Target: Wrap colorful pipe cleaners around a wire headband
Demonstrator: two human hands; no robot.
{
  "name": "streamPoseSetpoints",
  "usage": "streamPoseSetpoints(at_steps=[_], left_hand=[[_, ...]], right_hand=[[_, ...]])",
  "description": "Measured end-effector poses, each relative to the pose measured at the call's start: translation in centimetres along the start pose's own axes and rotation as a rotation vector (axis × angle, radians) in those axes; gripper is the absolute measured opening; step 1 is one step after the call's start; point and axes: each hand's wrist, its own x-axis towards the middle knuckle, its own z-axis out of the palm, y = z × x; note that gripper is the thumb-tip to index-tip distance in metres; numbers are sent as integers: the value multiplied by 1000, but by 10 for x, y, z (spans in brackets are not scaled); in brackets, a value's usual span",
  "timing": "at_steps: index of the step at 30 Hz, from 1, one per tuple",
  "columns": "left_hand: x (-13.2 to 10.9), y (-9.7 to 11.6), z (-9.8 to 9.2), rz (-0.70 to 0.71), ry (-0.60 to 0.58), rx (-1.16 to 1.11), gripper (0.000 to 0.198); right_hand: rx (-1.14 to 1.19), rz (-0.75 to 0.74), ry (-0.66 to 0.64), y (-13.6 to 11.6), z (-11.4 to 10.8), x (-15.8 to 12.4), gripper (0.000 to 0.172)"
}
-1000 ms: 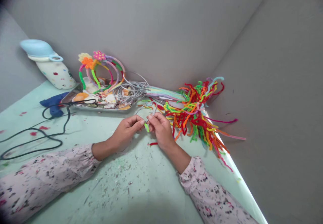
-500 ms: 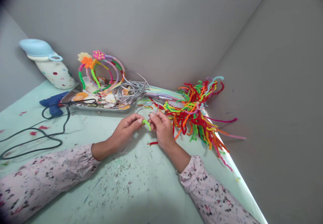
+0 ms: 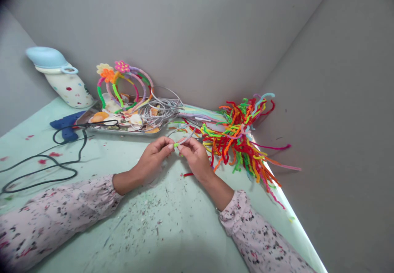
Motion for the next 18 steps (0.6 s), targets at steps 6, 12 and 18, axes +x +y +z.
streamPoseSetpoints(at_steps=[6,12,18], left_hand=[[2,-4,0,-4,-3,-25,14],[1,-1,2,-49,1,-103,14],[0,4,3,-78,-18,-146,15]], right_hand=[[-81,-8,47,0,2,0,12],[-127,-44,72,3,2,2,12],[-125,-83,45,3,0,2,10]])
